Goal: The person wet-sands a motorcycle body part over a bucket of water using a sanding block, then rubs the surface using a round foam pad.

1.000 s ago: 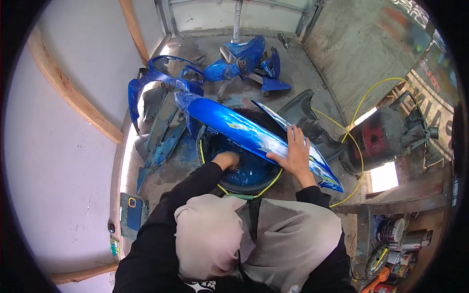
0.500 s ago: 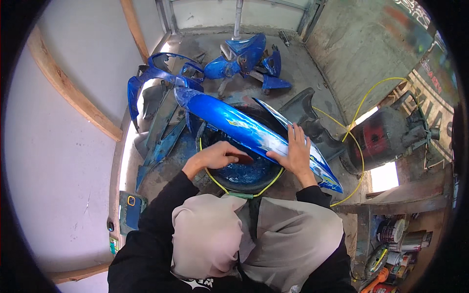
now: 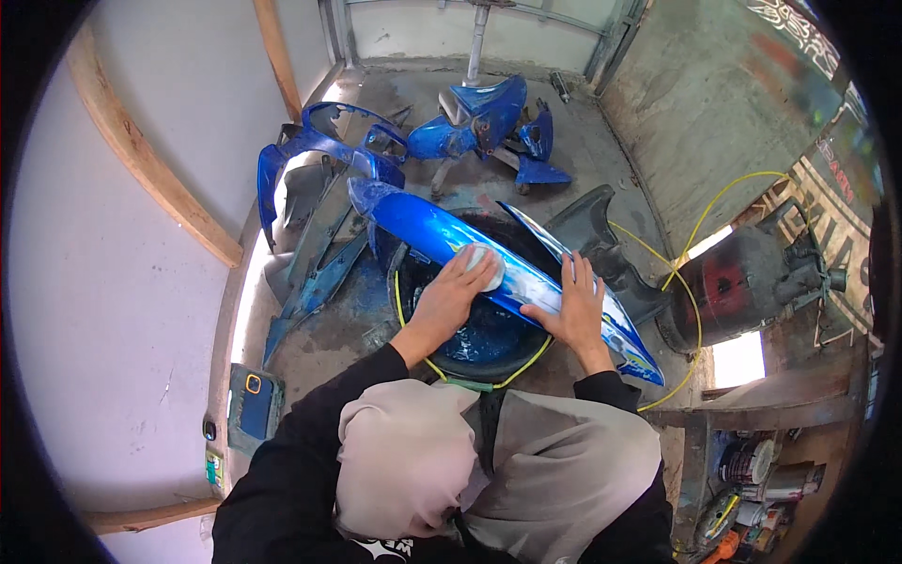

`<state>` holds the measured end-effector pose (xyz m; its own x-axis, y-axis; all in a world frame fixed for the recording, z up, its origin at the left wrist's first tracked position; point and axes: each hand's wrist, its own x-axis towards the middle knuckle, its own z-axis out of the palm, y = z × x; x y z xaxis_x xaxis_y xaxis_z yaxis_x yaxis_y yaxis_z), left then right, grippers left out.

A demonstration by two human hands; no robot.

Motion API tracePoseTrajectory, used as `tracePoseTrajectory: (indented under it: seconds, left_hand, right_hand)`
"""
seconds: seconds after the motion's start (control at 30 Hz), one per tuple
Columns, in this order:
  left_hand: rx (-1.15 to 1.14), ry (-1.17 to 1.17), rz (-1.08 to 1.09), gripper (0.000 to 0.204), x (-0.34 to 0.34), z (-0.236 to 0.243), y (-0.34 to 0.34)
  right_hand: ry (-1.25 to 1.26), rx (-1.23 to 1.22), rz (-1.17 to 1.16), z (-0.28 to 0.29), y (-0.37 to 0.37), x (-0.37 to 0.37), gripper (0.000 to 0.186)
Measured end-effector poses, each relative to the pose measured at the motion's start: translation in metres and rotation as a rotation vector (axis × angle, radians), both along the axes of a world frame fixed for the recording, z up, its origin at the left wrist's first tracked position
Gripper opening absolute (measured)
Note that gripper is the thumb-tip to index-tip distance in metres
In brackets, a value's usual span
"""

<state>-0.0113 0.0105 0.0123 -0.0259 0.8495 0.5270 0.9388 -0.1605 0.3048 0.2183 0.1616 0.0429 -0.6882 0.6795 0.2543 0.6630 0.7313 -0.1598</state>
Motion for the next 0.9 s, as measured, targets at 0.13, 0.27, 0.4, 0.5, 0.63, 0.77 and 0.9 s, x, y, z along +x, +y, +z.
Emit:
tracePoseTrajectory:
  seconds: [0.13, 0.27, 0.4, 0.5, 0.63, 0.77, 0.9]
  left_hand:
    - [0.159, -0.021, 0.247, 0.061, -0.058, -0.013, 0.01]
    - [0.008, -0.211, 0.462, 0.057, -0.089, 0.006, 0.02]
    - [0.127, 0.022, 0.118, 0.057, -0.01, -0.011, 0.013]
    - [0.078, 0.034, 0.022, 0.056, -0.006, 0.002, 0.012]
    - [0.13, -0.042, 0.475, 0.05, -0.084, 0.0, 0.026]
    - [0.022, -0.168, 0.589, 0.044, -0.109, 0.005, 0.026]
    - [0.147, 0.038, 0.328, 0.049, -0.022, -0.013, 0.013]
  right_hand:
    - [0.013, 0.002, 0.02, 0.003, -0.005, -0.007, 0.128]
    - [0.025, 0.016, 0.031, -0.002, -0.002, -0.008, 0.129]
    - [0.023, -0.004, 0.021, 0.004, -0.003, -0.004, 0.128]
    - [0.004, 0.017, 0.014, 0.002, 0.001, 0.002, 0.127]
    - [0.033, 0.035, 0.041, 0.002, -0.001, -0.009, 0.126]
    - [0.022, 0.019, 0.036, -0.001, -0.004, -0.008, 0.126]
    - [0.011, 0.015, 0.019, 0.002, -0.001, 0.001, 0.127]
